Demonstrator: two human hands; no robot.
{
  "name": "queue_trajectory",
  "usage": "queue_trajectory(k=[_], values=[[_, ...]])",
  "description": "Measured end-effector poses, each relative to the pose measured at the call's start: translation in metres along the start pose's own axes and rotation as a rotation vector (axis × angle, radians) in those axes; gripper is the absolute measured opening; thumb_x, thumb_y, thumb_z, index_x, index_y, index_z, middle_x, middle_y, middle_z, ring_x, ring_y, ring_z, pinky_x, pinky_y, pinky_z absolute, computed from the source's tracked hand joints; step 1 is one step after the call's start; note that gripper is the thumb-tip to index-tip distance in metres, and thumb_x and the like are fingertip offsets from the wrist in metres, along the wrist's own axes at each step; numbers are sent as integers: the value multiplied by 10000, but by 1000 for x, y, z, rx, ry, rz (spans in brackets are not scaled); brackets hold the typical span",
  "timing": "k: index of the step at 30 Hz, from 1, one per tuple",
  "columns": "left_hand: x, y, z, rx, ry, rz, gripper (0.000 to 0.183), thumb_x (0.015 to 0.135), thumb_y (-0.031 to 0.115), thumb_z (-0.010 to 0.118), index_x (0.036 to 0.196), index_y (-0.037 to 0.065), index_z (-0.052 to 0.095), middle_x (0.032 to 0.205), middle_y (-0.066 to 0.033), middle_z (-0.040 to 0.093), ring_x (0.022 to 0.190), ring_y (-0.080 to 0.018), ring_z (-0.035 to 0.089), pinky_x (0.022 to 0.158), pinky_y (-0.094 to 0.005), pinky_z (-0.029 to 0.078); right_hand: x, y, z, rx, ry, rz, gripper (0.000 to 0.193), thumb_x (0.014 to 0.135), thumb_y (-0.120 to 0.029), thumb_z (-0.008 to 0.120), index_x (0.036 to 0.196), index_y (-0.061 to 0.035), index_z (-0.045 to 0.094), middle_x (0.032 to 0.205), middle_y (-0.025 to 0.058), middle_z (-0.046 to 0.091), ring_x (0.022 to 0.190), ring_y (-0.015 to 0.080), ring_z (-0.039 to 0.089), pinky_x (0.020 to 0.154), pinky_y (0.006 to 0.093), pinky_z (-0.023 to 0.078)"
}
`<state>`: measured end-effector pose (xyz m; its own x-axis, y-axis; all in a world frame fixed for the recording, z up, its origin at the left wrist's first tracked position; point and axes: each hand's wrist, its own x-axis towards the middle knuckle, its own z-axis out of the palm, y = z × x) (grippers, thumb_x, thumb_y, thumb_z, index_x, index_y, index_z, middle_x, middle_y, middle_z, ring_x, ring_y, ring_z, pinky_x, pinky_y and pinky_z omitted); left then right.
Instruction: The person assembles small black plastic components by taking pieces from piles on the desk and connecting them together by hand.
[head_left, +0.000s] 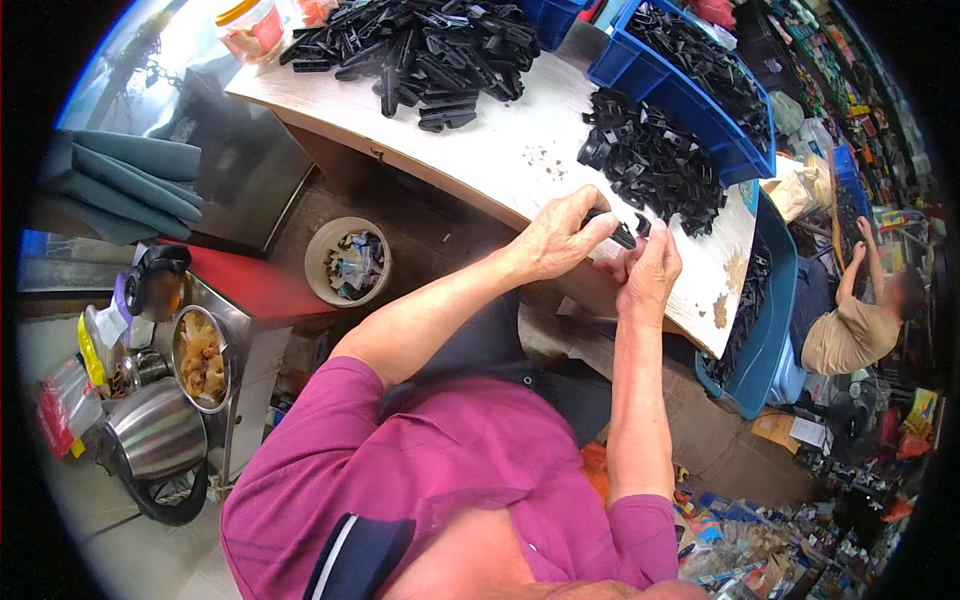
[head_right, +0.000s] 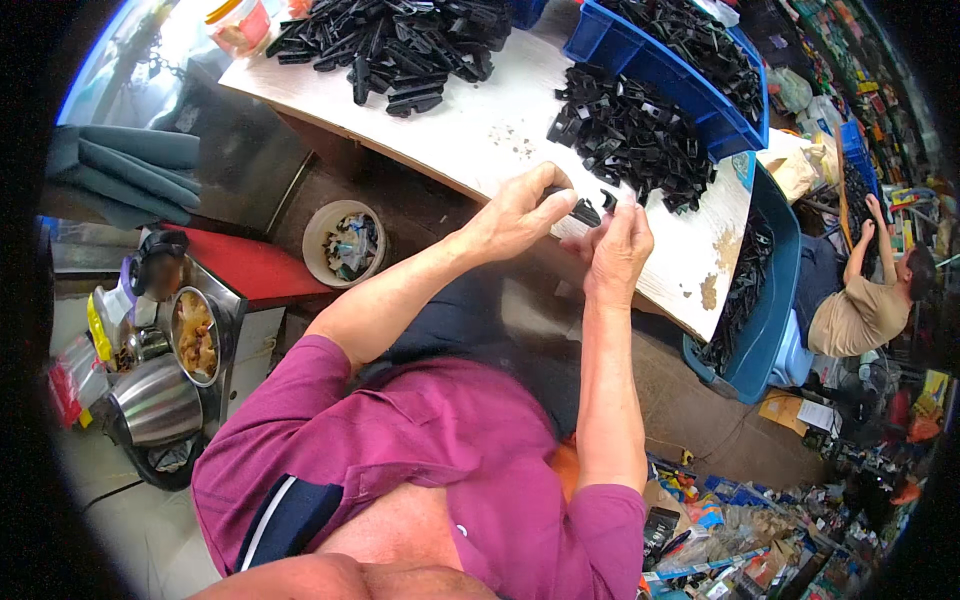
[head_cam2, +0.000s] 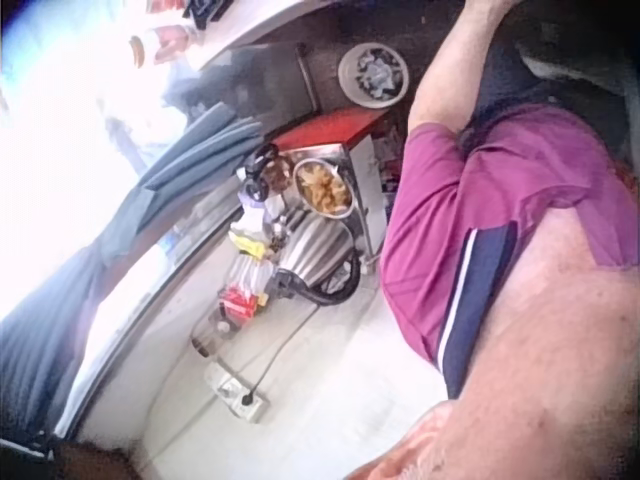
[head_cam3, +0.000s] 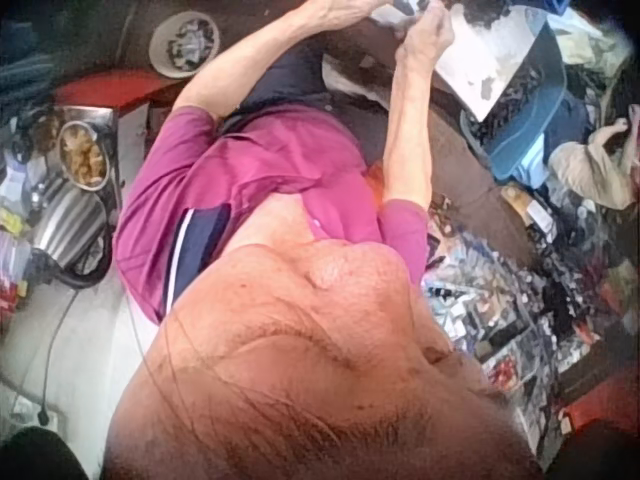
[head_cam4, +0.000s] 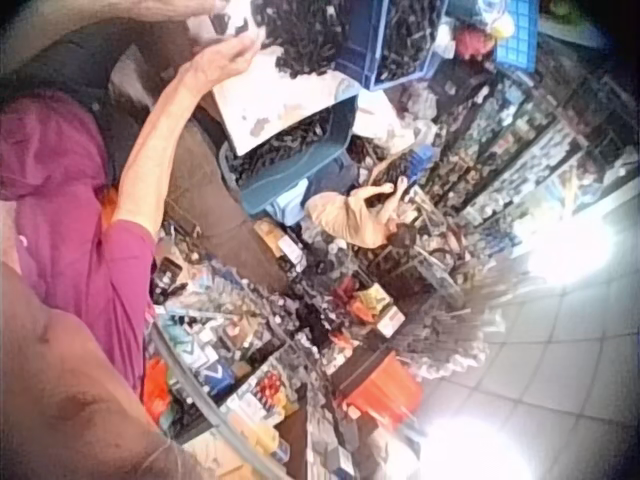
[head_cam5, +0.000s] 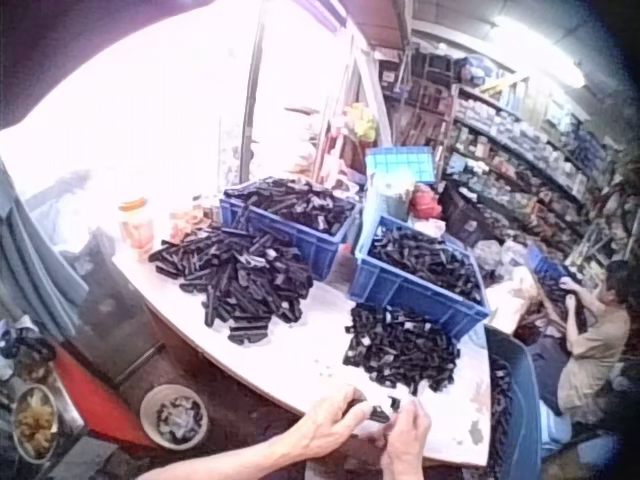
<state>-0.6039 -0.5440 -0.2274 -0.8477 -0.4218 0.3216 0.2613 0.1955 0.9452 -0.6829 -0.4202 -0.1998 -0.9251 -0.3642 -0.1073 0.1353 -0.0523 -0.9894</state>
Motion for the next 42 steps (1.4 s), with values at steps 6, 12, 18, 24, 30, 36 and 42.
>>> queue_trajectory(k=[6, 12, 18, 24, 30, 36, 42], values=[[7, -2, 10, -169, 9, -176, 225, 986, 232, 566, 969, 8, 581, 746, -3, 549, 673, -63, 488, 582, -247, 435, 1, 5, -6, -5, -34, -33, 337, 1027, -329, 453, 863, -43, 524, 513, -8, 383, 377, 90, 356, 366, 300, 498], [9, 2, 22, -201, 56, -264, 230, 986, 237, 573, 967, 8, 579, 712, 5, 542, 616, -58, 485, 538, -234, 427, 6, 16, -12, -48, 28, -98, 315, 1018, -305, 467, 850, -48, 535, 537, -22, 395, 414, 77, 358, 375, 259, 403], [6, -6, 61, -150, 232, -153, 263, 980, 239, 589, 973, -23, 588, 739, -37, 590, 661, -86, 539, 578, -264, 471, 6, 19, -11, -162, 37, -239, 277, 999, -254, 481, 837, -43, 555, 687, -29, 463, 603, 63, 413, 521, 239, 353], [10, 1, 47, -180, 113, -270, 351, 937, 300, 593, 977, -49, 600, 885, -248, 668, 831, -308, 669, 760, -398, 517, 10, 20, -18, -138, 44, -182, 284, 1008, -259, 468, 881, -40, 597, 748, -1, 545, 663, 101, 504, 603, 267, 451], [54, -15, -11, 456, 371, 48, 282, 897, 237, 632, 1088, 30, 631, 876, -148, 640, 851, -306, 623, 767, -404, 505, 3, -7, -16, 21, 147, 33, 343, 1005, -313, 419, 779, -65, 491, 473, -11, 298, 372, 147, 356, 464, 400, 502], [77, -37, -30, 1006, 125, 188, 74, 801, 117, 620, 868, 100, 646, 872, -108, 623, 851, -319, 576, 734, -449, 490, 49, -38, -92, 124, 592, 69, 376, 939, -386, 493, 785, -49, 430, 505, 30, 281, 414, 201, 404, 587, 578, 576], [73, -39, -28, 928, 109, 189, 161, 777, 31, 581, 924, 55, 642, 934, -177, 610, 981, -367, 572, 744, -464, 525, 65, -52, -168, 157, 916, -29, 389, 917, -352, 567, 992, 19, 475, 545, 114, 417, 519, 278, 515, 666, 650, 572]])
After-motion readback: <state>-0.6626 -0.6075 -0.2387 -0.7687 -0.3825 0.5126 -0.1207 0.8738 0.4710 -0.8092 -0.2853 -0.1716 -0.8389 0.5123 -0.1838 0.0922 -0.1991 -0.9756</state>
